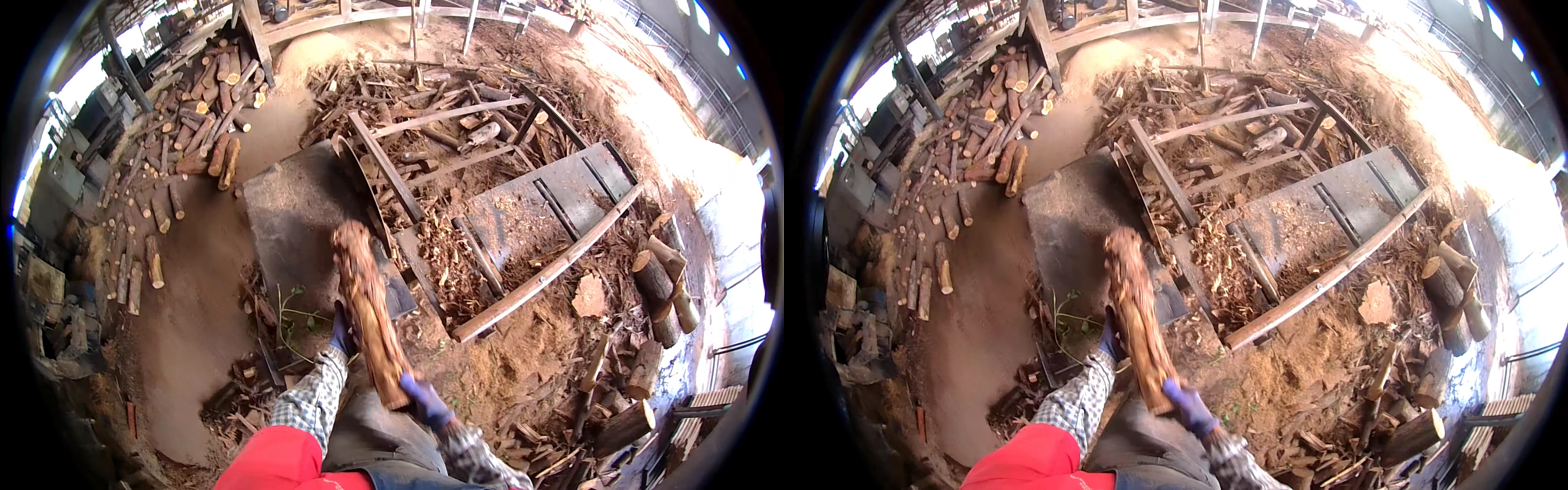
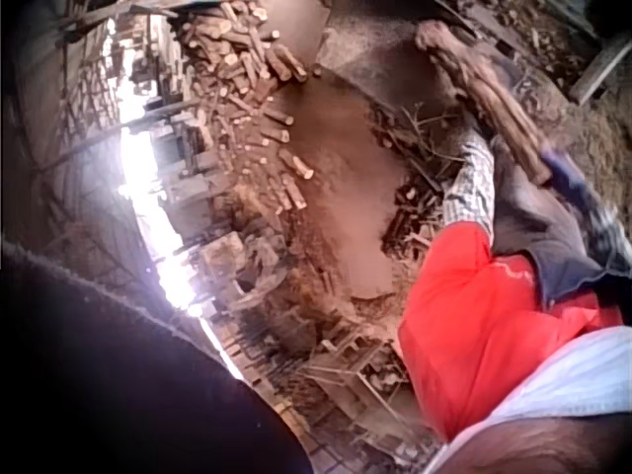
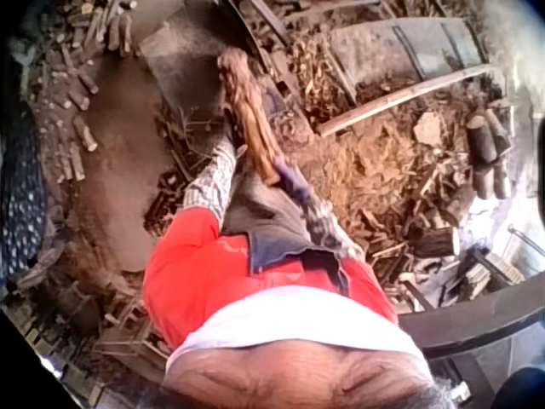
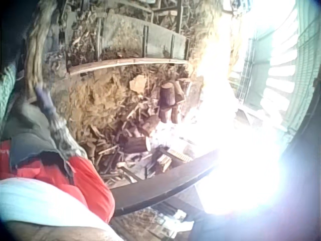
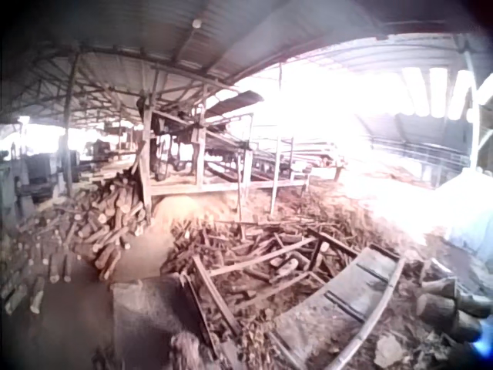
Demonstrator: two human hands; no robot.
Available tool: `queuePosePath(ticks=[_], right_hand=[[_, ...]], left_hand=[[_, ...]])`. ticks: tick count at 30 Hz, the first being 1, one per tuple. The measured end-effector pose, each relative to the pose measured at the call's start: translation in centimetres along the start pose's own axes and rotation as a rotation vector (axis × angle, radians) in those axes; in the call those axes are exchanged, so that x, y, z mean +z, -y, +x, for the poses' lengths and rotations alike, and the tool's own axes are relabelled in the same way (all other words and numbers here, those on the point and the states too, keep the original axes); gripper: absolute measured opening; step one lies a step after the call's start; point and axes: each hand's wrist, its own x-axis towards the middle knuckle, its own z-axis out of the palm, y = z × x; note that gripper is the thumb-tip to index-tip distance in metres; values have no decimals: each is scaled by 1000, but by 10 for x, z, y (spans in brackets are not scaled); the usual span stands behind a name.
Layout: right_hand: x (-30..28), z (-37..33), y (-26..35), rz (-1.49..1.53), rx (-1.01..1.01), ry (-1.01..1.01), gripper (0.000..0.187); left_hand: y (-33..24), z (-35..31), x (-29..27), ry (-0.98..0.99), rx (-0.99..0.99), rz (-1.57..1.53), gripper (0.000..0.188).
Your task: The person repeatedly picks up logs from a pile of wood debris and places them onto a conveyor belt. The person handles the logs one at a time, moving them from the floor to the belt.
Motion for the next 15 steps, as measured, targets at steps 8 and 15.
queuePosePath(ticks=[8,15], right_hand=[[-96,-48,15,-829,-103,-41,60],[49,9,117,-375,-394,-20,70]], left_hand=[[59,-14,-34,197,358,-239,82],[-92,-104,103,518,375,176,70]])
